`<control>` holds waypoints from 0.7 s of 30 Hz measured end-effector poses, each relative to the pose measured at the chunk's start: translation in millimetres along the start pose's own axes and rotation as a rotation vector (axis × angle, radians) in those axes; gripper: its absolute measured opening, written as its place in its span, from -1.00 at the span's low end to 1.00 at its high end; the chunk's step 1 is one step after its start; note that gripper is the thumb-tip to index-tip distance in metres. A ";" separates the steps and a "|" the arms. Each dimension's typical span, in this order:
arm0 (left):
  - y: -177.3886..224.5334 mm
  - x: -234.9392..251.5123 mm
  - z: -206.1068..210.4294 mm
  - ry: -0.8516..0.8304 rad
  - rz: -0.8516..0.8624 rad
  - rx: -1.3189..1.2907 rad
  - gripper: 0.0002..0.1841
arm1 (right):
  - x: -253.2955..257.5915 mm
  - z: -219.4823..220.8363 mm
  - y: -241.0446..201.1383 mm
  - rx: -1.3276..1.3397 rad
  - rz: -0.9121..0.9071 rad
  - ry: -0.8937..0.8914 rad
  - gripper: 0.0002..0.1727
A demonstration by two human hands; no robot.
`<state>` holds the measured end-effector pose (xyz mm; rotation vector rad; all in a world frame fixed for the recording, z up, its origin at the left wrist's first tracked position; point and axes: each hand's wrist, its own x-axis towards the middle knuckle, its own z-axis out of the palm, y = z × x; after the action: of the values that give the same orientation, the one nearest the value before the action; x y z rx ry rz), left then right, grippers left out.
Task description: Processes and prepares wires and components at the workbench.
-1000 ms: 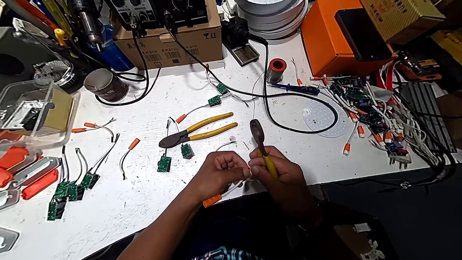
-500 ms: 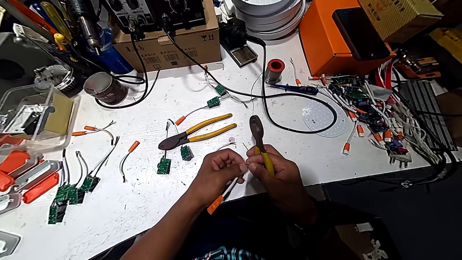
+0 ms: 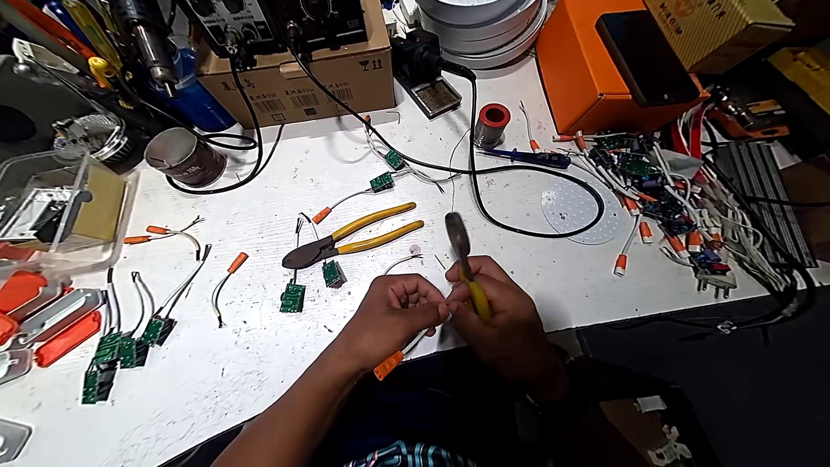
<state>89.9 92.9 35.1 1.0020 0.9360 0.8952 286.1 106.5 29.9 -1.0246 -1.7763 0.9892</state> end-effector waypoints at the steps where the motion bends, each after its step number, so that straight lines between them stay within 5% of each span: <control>1: 1.4 0.4 0.5 -0.008 -0.012 0.025 -0.97 | -0.9 -0.8 1.5 -0.118 -0.094 -0.008 -0.83; 4: 0.3 0.7 0.7 -0.017 0.016 -0.022 -0.95 | -1.0 -6.1 2.1 -0.255 -0.221 -0.023 -0.84; 12: -5.6 -1.9 1.3 0.018 0.047 -0.207 -0.96 | -0.2 -7.9 2.6 0.255 0.056 0.041 -0.83; 21: -3.4 -4.0 3.3 0.009 0.034 -0.158 -0.95 | -0.4 -6.2 0.1 0.339 0.080 0.000 -0.88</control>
<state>92.2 87.3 33.6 0.8811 0.8438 0.9875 291.9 107.5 31.7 -0.8836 -1.5101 1.2878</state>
